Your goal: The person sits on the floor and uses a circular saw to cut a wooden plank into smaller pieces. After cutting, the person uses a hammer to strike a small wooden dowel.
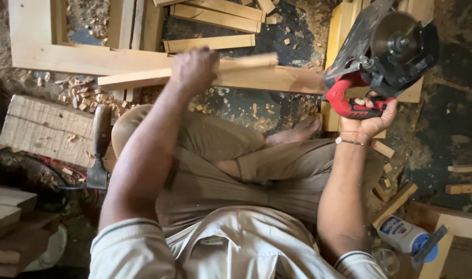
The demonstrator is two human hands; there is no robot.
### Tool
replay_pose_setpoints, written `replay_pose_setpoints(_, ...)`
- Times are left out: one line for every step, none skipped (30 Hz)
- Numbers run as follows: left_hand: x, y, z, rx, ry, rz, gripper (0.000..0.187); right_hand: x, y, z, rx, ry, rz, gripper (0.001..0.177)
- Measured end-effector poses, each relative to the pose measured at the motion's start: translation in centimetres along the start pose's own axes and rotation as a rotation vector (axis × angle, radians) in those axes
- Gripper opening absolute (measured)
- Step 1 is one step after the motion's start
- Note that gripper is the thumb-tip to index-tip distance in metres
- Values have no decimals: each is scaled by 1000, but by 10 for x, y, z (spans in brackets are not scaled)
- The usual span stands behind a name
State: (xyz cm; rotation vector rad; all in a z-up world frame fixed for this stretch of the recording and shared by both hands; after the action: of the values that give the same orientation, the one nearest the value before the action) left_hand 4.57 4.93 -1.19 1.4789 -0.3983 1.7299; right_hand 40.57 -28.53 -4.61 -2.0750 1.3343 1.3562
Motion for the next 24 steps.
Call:
replay_pose_setpoints(17, 3, -6, -13, 3, 126, 43, 1, -2, -3, 14, 13, -2, 30)
replay_pose_setpoints(51, 14, -10, -96, 21, 482, 36, 3, -3, 0, -2, 2, -2, 30)
replay_pose_setpoints(79, 34, -14, -189, 35, 836, 29, 4, -5, 3, -18, -8, -3, 30)
replay_pose_setpoints(93, 39, -32, -132, 261, 917, 23, 6, -6, 2, -21, -19, 0, 29)
replay_pose_setpoints(101, 43, -49, -74, 488, 995, 17, 8, -6, 2, -9, -18, 9, 29)
replay_pose_setpoints(101, 47, -62, -56, 726, 1041, 21, 8, -5, -1, 2, -11, 16, 29)
replay_pose_setpoints(97, 51, -75, -36, 967, 1077, 25, 9, -3, -2, 14, -3, 23, 29)
replay_pose_setpoints(89, 52, -88, -15, 1213, 1109, 30, 6, -4, -2, 4, -3, 18, 28)
replay_pose_setpoints(78, 50, -94, 44, 1274, 1071, 33, 3, -4, -1, -5, -3, 14, 28)
replay_pose_setpoints(64, 48, -99, 98, 1333, 1033, 38, 0, -4, 1, -13, -6, 7, 28)
replay_pose_setpoints(48, 44, -104, 154, 1391, 993, 42, -3, -5, 3, -1, 6, 10, 27)
replay_pose_setpoints(25, 36, -108, 239, 1494, 870, 36, -2, -2, 2, 14, 22, 23, 27)
replay_pose_setpoints(3, 28, -112, 323, 1591, 740, 32, -1, 1, 0, 28, 37, 35, 27)
replay_pose_setpoints(-18, 23, -115, 405, 1679, 605, 31, 1, 5, 1, 16, 39, 38, 27)
replay_pose_setpoints(-33, 25, -121, 498, 1651, 562, 33, 2, 8, 2, 5, 39, 42, 27)
replay_pose_setpoints(-39, 23, -127, 577, 1624, 527, 34, -2, 5, 2, -1, 35, 33, 27)
replay_pose_setpoints(-43, 22, -132, 654, 1595, 492, 35, -6, 1, 3, -9, 21, 17, 28)
replay_pose_setpoints(-46, 23, -136, 724, 1540, 425, 35, -8, -2, 5, -19, 6, 4, 29)
replay_pose_setpoints(-47, 28, -140, 792, 1483, 358, 36, -9, -5, 7, -29, -9, -10, 30)
replay_pose_setpoints(-54, 38, -139, 871, 1422, 274, 36, -4, -2, 4, -23, -8, 8, 28)
replay_pose_setpoints(-54, 46, -138, 886, 1241, 203, 42, 2, 0, 1, -16, -8, 26, 27)
replay_pose_setpoints(-51, 54, -137, 897, 1065, 141, 49, 4, -1, 0, -15, -7, 35, 26)
replay_pose_setpoints(-47, 62, -134, 902, 889, 79, 56, 6, 1, -1, -24, 2, 22, 27)
replay_pose_setpoints(-35, 63, -135, 897, 712, 34, 63, 2, -3, 2, -31, 1, -3, 30)
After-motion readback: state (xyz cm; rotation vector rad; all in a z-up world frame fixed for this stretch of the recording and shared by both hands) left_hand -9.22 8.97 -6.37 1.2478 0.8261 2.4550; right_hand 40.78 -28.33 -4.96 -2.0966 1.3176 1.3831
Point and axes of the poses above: each hand's wrist, its own y-axis away from the middle knuckle, its own x-axis out of the back of the hand, z = x × y, the point moved 7 cm from there along -y, towards the middle knuckle, and after that the axes turned 1 degree about -y, right-handed, at the moved point
